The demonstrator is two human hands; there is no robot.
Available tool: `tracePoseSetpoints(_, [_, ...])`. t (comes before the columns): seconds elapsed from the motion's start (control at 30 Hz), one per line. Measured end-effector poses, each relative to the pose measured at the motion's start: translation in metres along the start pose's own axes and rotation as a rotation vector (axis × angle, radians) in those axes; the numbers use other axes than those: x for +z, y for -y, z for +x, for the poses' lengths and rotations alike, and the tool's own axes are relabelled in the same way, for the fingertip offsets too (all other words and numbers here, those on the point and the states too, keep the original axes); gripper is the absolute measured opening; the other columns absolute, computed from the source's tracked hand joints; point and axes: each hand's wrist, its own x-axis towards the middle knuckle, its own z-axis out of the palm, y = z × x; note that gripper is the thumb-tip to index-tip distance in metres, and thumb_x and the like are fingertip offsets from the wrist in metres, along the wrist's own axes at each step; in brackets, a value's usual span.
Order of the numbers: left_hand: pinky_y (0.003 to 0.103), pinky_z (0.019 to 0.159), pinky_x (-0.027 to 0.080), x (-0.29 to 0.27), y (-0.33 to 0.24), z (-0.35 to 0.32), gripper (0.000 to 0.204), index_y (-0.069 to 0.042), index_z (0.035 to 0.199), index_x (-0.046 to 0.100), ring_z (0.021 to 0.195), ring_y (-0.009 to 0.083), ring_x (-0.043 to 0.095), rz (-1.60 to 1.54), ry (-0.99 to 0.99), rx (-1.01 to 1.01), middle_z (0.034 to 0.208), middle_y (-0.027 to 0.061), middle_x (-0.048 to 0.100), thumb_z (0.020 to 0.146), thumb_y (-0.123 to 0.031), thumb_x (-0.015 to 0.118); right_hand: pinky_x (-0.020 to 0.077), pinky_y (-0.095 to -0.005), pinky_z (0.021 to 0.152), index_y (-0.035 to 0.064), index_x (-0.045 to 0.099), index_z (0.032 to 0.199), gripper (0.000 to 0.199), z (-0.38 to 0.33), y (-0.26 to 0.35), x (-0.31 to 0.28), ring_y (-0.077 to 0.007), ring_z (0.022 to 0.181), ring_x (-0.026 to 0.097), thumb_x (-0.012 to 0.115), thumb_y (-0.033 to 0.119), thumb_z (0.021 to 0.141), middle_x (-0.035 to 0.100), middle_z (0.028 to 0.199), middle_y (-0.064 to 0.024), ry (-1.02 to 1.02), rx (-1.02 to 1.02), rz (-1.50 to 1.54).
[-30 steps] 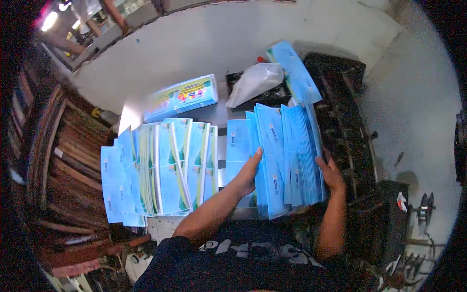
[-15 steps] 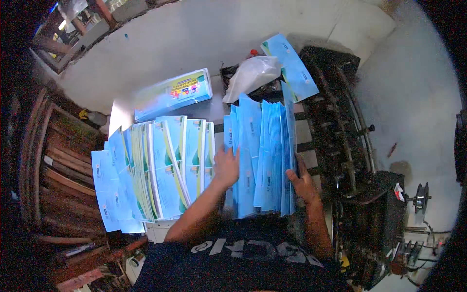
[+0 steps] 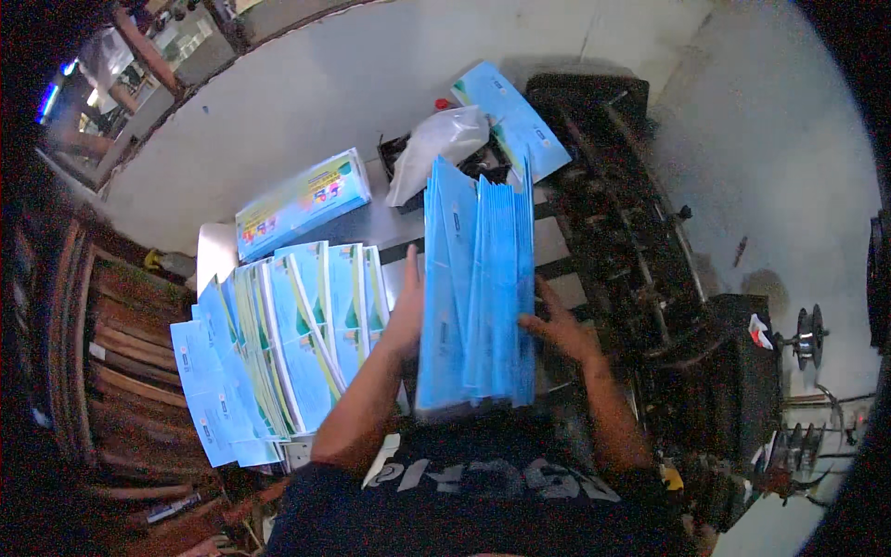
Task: The person inserts paper sheets into booklet covers, gathers and aligns a stack of booklets by hand, and then carries the stack across the room to place it onto a table.
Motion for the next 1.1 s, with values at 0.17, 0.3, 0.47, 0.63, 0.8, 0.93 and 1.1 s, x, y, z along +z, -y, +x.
tracePoseSetpoints(0.17, [0.039,0.100,0.038,-0.048,-0.020,0.035,0.062,-0.006,0.140,0.035,0.116,0.0279,0.051,0.207,0.352,0.018,0.128,0.0180,0.052,0.089,-0.035,0.056,0.0264,-0.0441,0.109,0.0052,0.018,0.146,0.083,-0.022,0.035,0.101,-0.0333,0.133,0.031,0.062,0.041,0.086,0.032,0.143,-0.0236,0.120,0.077,0.257])
tracePoseSetpoints(0.3, [0.037,0.103,0.036,-0.078,-0.016,0.021,0.064,-0.006,0.142,0.034,0.119,0.0259,0.049,0.338,0.587,-0.027,0.132,0.0161,0.051,0.089,-0.033,0.057,0.0348,-0.0430,0.103,0.0052,0.031,0.140,0.069,-0.069,0.028,0.047,-0.0333,0.122,0.043,0.061,0.037,0.087,0.039,0.137,-0.0224,0.476,0.067,0.109])
tracePoseSetpoints(0.47, [0.037,0.102,0.036,-0.062,-0.016,0.008,0.067,-0.005,0.140,0.036,0.121,0.0271,0.049,0.383,0.710,-0.087,0.133,0.0190,0.049,0.084,-0.033,0.061,0.0411,-0.0407,0.096,0.0039,0.050,0.125,0.043,-0.063,-0.037,-0.022,-0.0266,0.113,0.053,0.055,0.030,0.091,0.053,0.121,-0.0175,-0.443,0.085,0.557])
tracePoseSetpoints(0.63, [0.041,0.093,0.044,-0.023,-0.063,-0.015,0.069,-0.009,0.138,0.039,0.106,0.0369,0.058,0.602,0.909,0.092,0.119,0.0228,0.057,0.081,-0.039,0.064,0.0449,-0.0409,0.088,-0.0004,0.053,0.118,0.051,-0.008,-0.018,-0.043,-0.0229,0.099,0.057,0.044,0.043,0.095,0.058,0.112,-0.0131,-0.399,-0.176,0.549])
tracePoseSetpoints(0.8, [0.039,0.095,0.042,-0.028,-0.058,-0.009,0.069,-0.008,0.136,0.041,0.111,0.0317,0.056,0.521,0.920,0.090,0.122,0.0187,0.057,0.084,-0.049,0.060,0.0407,-0.0348,0.095,0.0055,0.056,0.121,0.057,0.005,-0.055,-0.032,-0.0224,0.107,0.054,0.034,0.052,0.096,0.059,0.117,-0.0084,0.104,0.178,0.390])
tracePoseSetpoints(0.93, [0.043,0.096,0.042,-0.111,-0.010,-0.011,0.072,-0.004,0.128,0.050,0.112,0.0319,0.056,0.398,0.745,-0.083,0.118,0.0178,0.060,0.086,-0.062,0.047,0.0396,-0.0354,0.096,0.0050,0.053,0.124,0.062,-0.042,-0.057,-0.016,-0.0228,0.110,0.052,0.032,0.056,0.095,0.057,0.120,-0.0090,-0.129,0.089,0.496])
tracePoseSetpoints(1.1, [0.043,0.093,0.043,-0.096,0.062,-0.063,0.075,-0.010,0.126,0.052,0.106,0.0302,0.058,-0.806,-0.051,-0.341,0.113,0.0125,0.062,0.087,-0.071,0.032,0.0383,-0.0361,0.098,0.0042,0.049,0.127,0.068,-0.071,-0.074,-0.002,-0.0232,0.113,0.051,0.030,0.060,0.093,0.054,0.124,-0.0097,-0.269,0.103,0.528])
